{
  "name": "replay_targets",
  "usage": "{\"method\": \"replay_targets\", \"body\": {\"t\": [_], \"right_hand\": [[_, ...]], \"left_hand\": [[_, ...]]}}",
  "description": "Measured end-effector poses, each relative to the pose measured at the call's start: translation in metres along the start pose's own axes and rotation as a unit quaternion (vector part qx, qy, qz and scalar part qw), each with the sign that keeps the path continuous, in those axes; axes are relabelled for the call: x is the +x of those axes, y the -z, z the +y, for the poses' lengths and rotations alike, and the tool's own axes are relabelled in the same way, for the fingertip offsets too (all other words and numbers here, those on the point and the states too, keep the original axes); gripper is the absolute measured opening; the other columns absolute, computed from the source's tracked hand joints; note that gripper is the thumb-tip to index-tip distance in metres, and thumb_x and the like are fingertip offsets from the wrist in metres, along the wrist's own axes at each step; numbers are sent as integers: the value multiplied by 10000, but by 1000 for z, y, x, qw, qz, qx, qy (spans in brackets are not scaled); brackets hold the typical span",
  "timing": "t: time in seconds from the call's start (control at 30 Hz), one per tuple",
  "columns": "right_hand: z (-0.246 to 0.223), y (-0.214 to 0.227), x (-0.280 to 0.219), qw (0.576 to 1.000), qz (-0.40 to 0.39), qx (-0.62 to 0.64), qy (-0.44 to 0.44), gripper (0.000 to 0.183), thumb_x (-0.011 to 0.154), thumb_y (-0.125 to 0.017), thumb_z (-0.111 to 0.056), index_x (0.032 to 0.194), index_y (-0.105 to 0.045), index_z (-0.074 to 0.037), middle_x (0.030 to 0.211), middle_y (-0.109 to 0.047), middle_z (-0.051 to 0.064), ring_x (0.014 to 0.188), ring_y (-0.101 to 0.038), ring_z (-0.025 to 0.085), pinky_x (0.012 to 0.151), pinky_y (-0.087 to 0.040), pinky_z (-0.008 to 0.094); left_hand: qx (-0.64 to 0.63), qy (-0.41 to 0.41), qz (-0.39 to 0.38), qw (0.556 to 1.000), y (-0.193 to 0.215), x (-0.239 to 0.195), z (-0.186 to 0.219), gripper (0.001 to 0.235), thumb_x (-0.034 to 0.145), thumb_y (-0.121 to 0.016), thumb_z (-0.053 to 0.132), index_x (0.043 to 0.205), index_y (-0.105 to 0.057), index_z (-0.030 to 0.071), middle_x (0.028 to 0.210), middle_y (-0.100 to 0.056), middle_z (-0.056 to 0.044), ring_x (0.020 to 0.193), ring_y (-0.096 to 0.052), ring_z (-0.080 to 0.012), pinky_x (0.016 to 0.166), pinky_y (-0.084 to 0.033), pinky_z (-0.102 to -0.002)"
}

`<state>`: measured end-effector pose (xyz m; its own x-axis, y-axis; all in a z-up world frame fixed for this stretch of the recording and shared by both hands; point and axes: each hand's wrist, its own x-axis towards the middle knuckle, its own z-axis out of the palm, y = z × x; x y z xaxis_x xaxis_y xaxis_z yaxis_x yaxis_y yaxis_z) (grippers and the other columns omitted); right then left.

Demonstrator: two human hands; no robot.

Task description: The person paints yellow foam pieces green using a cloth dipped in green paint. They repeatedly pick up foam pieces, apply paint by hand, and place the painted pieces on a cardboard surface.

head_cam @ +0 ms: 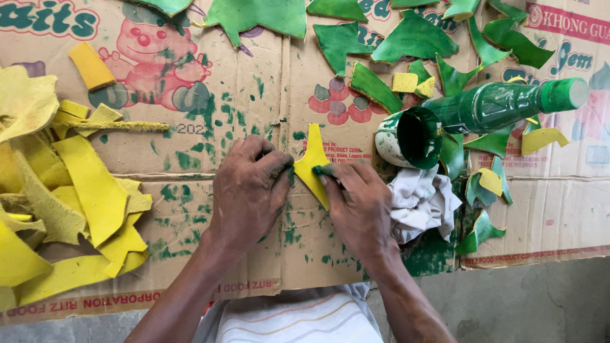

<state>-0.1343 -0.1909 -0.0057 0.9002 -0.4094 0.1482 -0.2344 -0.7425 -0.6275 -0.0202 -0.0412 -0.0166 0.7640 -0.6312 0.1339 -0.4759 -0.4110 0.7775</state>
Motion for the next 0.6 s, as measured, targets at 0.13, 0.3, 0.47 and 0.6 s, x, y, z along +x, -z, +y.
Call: {"method": "replay_targets", "body": {"t": [0.13,0.3,0.47,0.6], "right_hand": [[12,-20,32,999,28,-7,32,152,897,-747,2,1041,-700,-15,997,-699,141,887,-701,321,772,-561,393],[11,-19,37,999,-7,-42,25,117,903,-755,-17,999,-691,1,960,-673,170,839,-670,366,726,-518,443],[11,-17,38,999,-7,-27,17,124,911,-723,-24,1026,-683,0,964,-667,166,831,-681,343,709,-547,420],[26,-28,60,997,39,-46,57,130,939,-725,4,1055,-667,17,991,-665,172,874,-669,352,756,-535,440]], "left_hand": [[12,4,9,1000,-2,0,0,208,770,-756,77,977,-762,54,907,-616,-104,886,-608,-295,781,-496,-426],[10,-2,34,999,-7,-4,-3,217,766,-755,74,981,-751,44,925,-614,-93,895,-596,-289,806,-494,-424],[15,-2,32,999,-8,-5,-6,226,775,-760,82,996,-741,40,940,-607,-96,912,-587,-291,832,-483,-429],[16,3,21,1000,-8,-5,-5,233,776,-756,80,1006,-739,47,939,-602,-88,910,-587,-288,833,-481,-429]]}}
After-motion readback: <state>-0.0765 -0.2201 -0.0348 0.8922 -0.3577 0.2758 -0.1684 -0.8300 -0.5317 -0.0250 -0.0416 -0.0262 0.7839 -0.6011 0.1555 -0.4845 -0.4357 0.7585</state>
